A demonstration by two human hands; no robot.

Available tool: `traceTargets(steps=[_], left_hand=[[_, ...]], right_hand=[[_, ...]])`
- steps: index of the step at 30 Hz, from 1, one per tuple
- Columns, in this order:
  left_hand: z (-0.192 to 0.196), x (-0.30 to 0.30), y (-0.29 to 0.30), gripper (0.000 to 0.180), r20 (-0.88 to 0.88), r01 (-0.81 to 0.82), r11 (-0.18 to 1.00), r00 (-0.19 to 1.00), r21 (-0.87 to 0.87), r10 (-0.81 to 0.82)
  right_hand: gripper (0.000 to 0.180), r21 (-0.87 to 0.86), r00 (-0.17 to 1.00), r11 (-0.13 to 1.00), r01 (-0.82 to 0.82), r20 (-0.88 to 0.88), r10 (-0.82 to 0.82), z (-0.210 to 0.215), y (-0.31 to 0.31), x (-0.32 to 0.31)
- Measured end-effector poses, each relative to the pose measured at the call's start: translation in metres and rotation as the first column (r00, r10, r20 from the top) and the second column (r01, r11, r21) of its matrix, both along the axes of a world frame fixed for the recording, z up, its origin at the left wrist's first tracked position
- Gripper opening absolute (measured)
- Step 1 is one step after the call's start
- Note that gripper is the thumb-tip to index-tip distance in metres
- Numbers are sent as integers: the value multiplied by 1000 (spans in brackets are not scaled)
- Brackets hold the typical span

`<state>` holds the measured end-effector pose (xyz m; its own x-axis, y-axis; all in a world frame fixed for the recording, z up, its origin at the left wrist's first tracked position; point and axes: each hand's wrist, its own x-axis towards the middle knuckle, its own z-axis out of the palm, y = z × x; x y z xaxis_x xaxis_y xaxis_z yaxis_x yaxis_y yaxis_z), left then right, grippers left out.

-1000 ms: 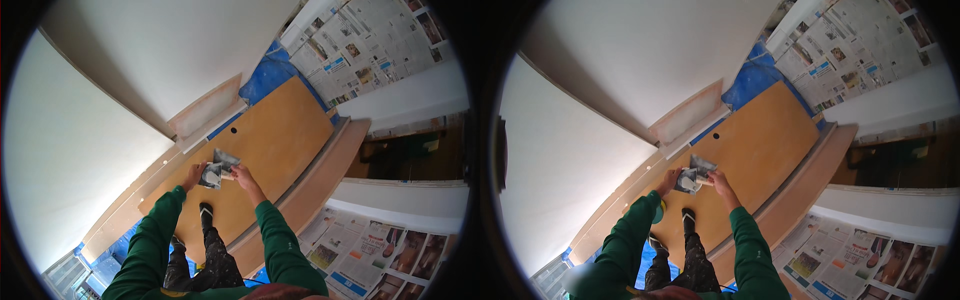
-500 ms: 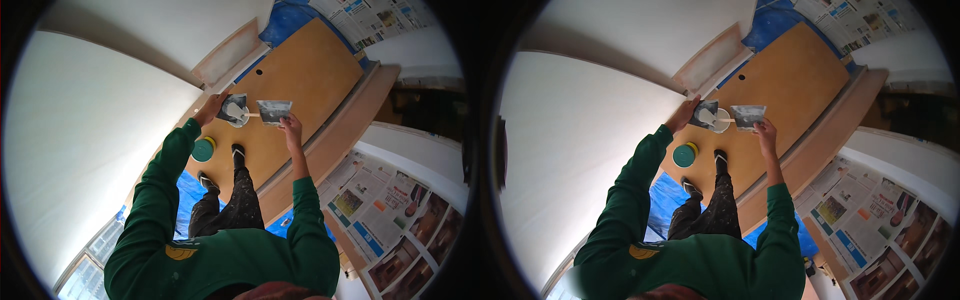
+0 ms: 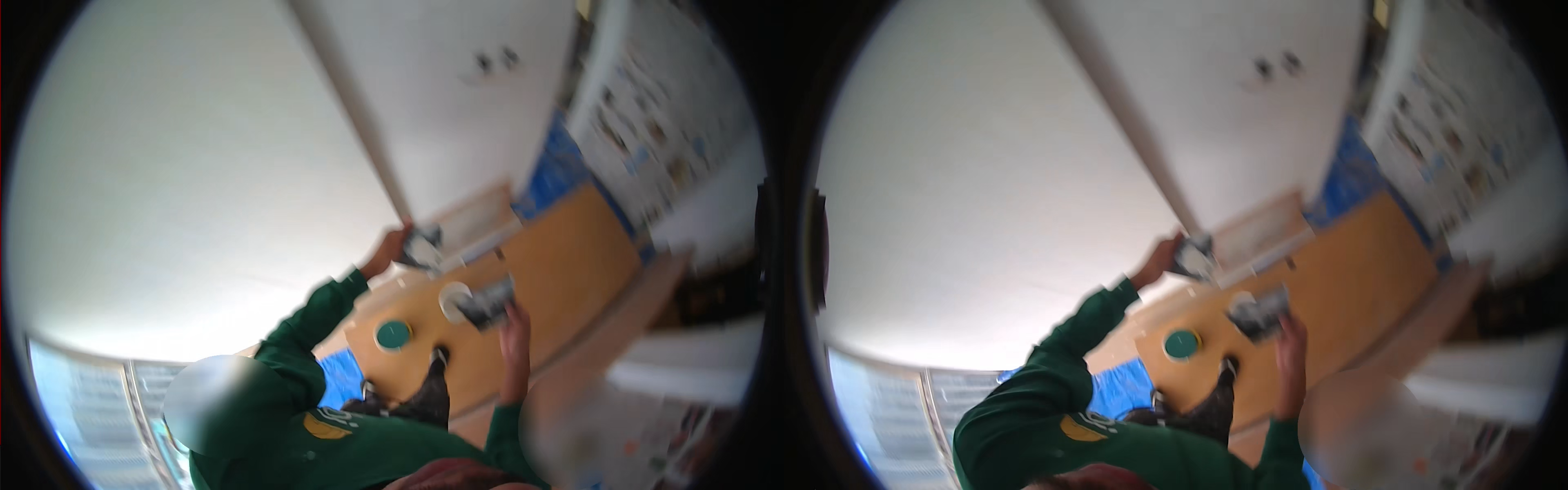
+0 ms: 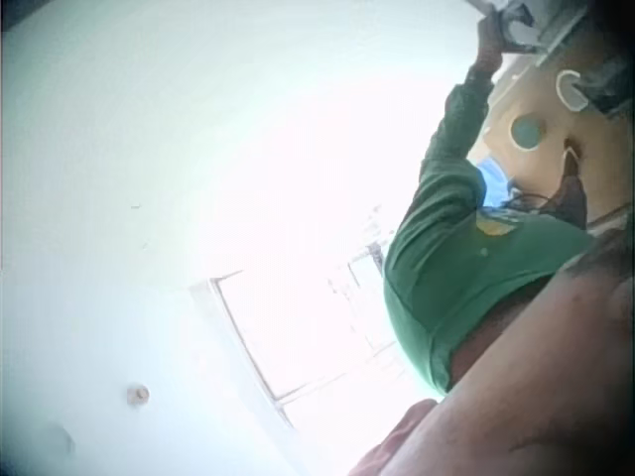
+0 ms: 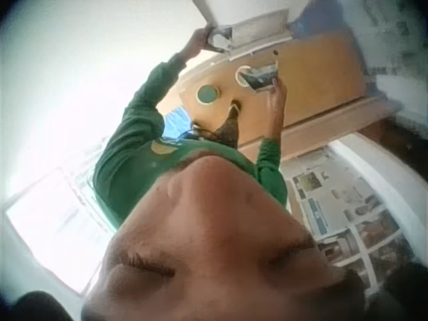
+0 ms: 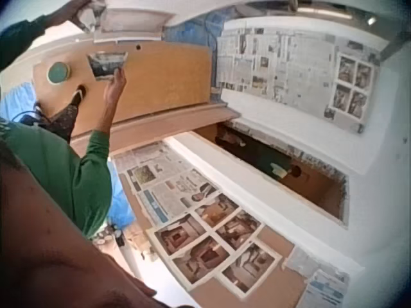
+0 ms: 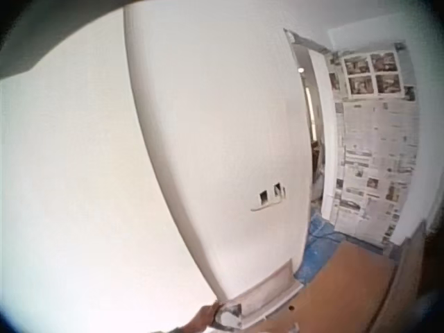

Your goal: The person applies plaster to a ceiling using a trowel and a hawk. They repeatedly scoop plaster from the hawk onto the trowel and spread it onto the ceiling surface.

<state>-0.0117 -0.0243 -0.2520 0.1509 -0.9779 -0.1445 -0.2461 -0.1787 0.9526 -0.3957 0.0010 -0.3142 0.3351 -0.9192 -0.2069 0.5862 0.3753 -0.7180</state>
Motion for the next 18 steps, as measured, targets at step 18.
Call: traceTargets(steps=[18], left_hand=[[39,132,649,61,-714,-979,196,174,-52,678]], right_hand=[[39,173,909,911,-375,263,324,66,192,242]])
